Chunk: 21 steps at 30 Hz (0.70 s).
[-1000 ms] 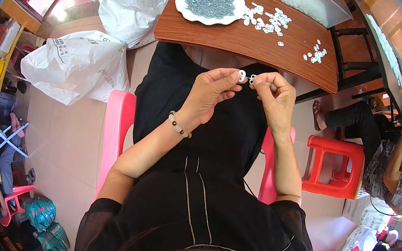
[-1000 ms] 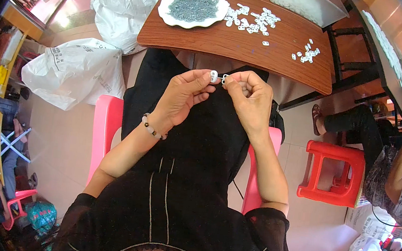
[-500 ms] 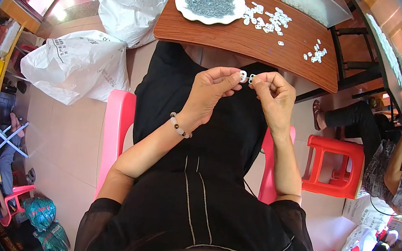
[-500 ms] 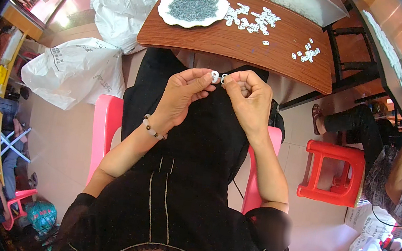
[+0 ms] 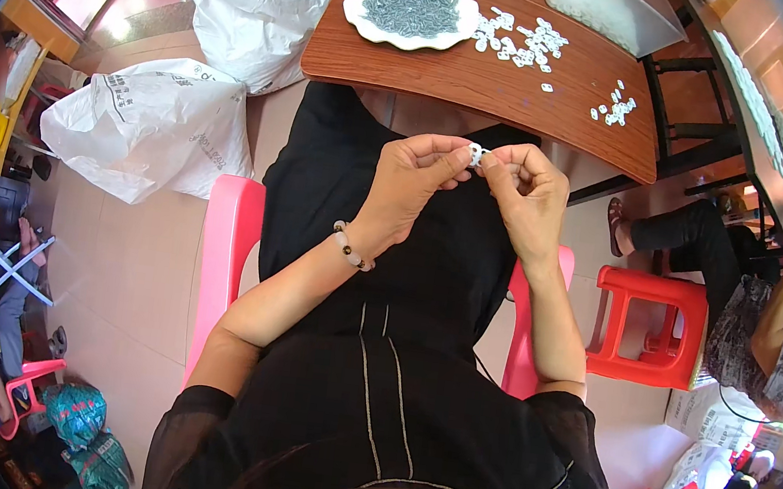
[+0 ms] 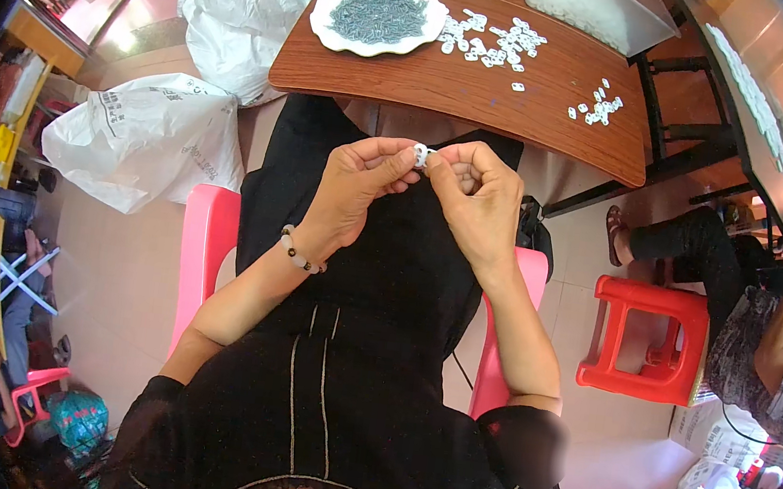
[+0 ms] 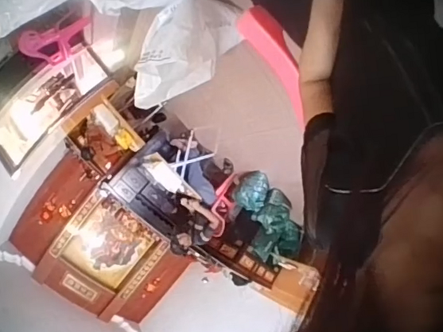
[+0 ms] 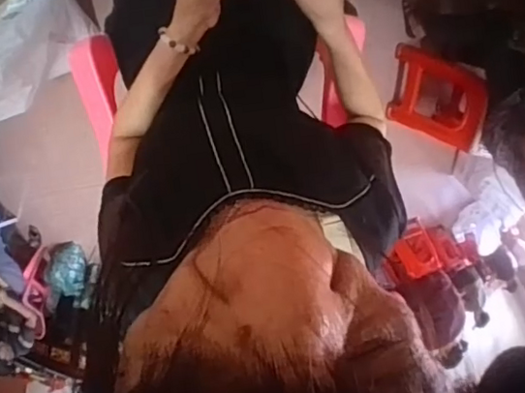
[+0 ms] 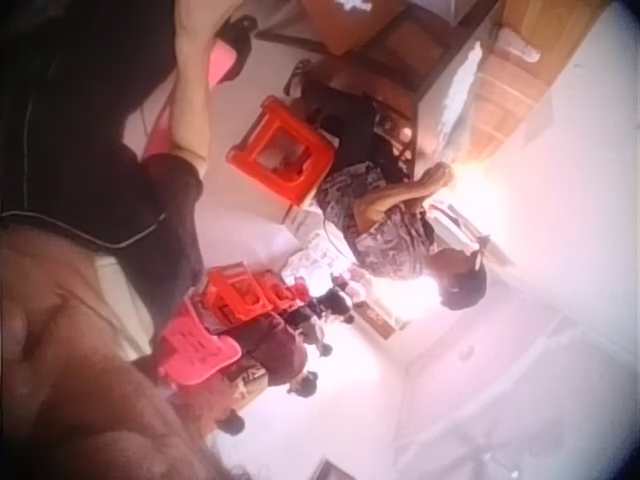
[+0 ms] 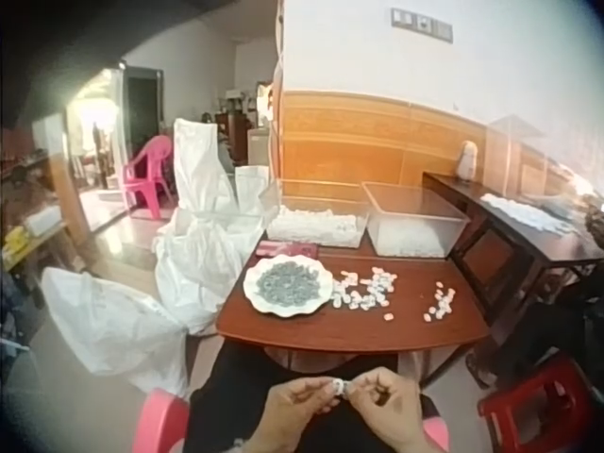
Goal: Assembling small plastic components by inserting tiny grey pieces into them.
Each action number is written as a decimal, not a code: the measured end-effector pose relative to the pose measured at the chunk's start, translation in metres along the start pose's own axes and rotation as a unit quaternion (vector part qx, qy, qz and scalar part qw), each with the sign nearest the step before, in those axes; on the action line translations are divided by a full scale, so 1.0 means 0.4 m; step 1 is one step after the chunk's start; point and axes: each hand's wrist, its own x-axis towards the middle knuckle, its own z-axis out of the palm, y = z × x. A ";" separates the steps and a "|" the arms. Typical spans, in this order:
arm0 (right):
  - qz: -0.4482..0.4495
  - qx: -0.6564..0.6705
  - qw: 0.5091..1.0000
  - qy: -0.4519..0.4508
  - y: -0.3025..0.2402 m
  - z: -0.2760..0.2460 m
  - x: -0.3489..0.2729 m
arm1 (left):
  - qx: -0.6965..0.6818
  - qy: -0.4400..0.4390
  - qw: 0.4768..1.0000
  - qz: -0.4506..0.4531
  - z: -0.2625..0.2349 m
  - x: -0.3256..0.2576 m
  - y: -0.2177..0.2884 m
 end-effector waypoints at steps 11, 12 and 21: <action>0.050 0.120 0.985 -0.111 -0.024 -0.032 0.005 | -0.036 -0.048 0.997 -0.053 -0.015 -0.004 0.029; 0.050 0.140 0.982 -0.116 -0.025 -0.033 0.005 | -0.037 -0.047 0.997 -0.051 -0.014 -0.004 0.031; 0.044 0.179 0.970 -0.156 -0.018 -0.041 0.012 | -0.085 -0.066 0.991 -0.084 -0.013 -0.007 0.039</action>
